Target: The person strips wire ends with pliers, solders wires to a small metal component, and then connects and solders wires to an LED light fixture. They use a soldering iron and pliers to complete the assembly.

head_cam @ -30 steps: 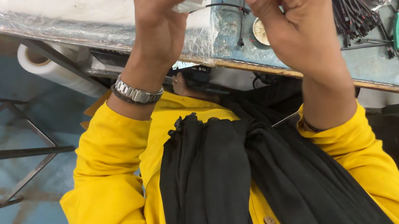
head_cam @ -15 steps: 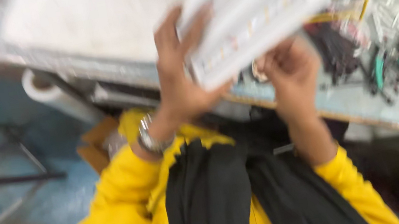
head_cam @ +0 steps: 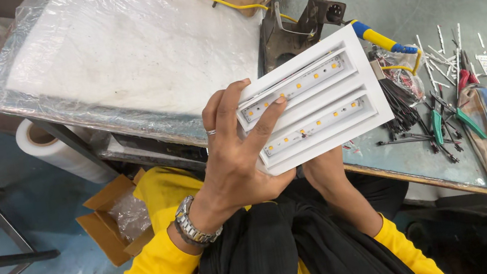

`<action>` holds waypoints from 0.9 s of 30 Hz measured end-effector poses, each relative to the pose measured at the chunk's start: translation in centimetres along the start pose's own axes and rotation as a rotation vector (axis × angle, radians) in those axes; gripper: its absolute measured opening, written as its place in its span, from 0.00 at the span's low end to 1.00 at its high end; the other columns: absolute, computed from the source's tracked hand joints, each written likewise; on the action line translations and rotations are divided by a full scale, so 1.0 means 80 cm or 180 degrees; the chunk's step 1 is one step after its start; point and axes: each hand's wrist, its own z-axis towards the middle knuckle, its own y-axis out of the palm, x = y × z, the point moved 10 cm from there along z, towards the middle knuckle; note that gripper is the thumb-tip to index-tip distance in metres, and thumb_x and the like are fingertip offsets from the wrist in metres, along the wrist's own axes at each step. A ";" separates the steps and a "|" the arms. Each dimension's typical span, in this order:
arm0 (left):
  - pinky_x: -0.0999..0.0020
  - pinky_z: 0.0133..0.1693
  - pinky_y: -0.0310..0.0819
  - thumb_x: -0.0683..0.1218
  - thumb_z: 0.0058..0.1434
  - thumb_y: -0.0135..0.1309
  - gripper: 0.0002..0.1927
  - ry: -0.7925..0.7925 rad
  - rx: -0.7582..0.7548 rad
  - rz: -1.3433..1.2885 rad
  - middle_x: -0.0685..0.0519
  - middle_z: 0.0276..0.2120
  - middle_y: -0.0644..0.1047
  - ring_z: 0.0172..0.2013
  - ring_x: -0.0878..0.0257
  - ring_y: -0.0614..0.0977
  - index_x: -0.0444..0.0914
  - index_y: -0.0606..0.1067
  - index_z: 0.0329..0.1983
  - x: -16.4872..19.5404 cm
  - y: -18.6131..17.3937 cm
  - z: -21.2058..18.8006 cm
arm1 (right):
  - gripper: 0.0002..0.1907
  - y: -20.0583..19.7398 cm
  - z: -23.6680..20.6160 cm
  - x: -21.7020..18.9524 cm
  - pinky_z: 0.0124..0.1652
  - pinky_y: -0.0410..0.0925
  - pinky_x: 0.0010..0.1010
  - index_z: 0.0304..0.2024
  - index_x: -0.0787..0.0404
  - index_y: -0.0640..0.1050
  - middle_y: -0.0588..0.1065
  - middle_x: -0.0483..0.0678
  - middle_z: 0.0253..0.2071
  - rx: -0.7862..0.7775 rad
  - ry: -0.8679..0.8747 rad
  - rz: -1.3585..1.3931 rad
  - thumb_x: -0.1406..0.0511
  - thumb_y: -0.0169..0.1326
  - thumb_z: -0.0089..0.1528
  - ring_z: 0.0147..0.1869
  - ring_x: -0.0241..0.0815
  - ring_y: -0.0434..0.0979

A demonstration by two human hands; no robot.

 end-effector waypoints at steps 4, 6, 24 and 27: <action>0.47 0.68 0.57 0.52 0.46 0.70 0.43 -0.0064 -0.0079 0.0038 0.34 0.67 0.59 0.66 0.36 0.62 0.42 0.71 0.67 -0.006 0.005 -0.001 | 0.24 0.006 0.003 0.008 0.59 0.72 0.38 0.66 0.68 0.64 0.70 0.55 0.62 -0.0026 0.0046 0.0127 0.71 0.51 0.68 0.64 0.47 0.75; 0.47 0.69 0.57 0.52 0.48 0.71 0.42 -0.0075 -0.0078 0.0137 0.34 0.67 0.60 0.66 0.36 0.61 0.42 0.71 0.67 -0.009 0.007 -0.002 | 0.23 0.002 0.007 0.015 0.58 0.72 0.38 0.66 0.69 0.65 0.71 0.55 0.62 0.0133 0.0121 0.0039 0.71 0.50 0.68 0.63 0.47 0.75; 0.45 0.68 0.55 0.54 0.47 0.71 0.45 -0.0186 -0.0105 0.0075 0.31 0.66 0.60 0.65 0.36 0.61 0.40 0.69 0.68 -0.043 0.005 -0.006 | 0.07 -0.014 0.009 0.013 0.47 0.74 0.26 0.48 0.75 0.77 0.80 0.53 0.46 0.0118 -0.0986 -0.1000 0.78 0.52 0.67 0.48 0.37 0.81; 0.46 0.68 0.55 0.53 0.46 0.70 0.44 -0.0233 -0.0093 0.0033 0.31 0.66 0.60 0.65 0.35 0.62 0.41 0.69 0.68 -0.049 0.003 -0.007 | 0.11 -0.012 0.011 0.023 0.46 0.73 0.24 0.52 0.71 0.74 0.79 0.51 0.49 0.0100 -0.0882 -0.0801 0.77 0.50 0.67 0.49 0.36 0.81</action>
